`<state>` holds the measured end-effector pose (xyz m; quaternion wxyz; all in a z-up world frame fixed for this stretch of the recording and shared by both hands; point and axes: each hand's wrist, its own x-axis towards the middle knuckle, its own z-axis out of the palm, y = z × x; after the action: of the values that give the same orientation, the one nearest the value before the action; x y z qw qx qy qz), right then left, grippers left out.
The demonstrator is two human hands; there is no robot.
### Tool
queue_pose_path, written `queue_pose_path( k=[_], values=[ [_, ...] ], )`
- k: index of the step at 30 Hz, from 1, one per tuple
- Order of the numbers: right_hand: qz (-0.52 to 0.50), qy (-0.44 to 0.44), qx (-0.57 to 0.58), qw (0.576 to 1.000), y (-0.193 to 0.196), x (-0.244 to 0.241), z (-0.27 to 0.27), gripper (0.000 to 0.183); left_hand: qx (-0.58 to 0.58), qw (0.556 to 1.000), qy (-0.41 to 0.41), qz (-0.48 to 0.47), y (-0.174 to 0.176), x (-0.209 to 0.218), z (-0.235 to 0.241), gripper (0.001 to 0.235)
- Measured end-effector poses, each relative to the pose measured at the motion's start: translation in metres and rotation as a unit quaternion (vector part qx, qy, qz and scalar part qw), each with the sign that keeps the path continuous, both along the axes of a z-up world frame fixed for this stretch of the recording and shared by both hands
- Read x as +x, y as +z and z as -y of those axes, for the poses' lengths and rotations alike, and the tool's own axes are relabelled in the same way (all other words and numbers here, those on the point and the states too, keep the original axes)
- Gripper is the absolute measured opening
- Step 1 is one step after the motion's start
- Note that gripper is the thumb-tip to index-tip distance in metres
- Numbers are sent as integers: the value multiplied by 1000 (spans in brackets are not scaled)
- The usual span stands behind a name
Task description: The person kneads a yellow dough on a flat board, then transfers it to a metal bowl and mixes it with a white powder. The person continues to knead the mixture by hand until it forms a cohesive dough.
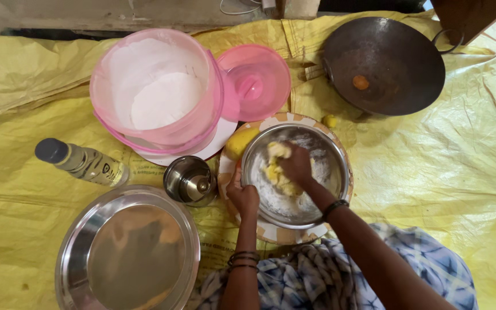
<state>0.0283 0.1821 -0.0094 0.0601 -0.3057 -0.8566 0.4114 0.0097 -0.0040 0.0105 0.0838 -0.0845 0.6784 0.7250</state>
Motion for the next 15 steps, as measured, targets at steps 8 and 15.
queue_pose_path(
  k=[8,15],
  values=[
    [-154,123,-214,957,-29,73,-108,29,56,997,-5,-48,-12,-5,-2,74],
    [49,247,-63,966,72,78,-20,100,41,998,-2,-37,-21,-4,-4,68]
  ],
)
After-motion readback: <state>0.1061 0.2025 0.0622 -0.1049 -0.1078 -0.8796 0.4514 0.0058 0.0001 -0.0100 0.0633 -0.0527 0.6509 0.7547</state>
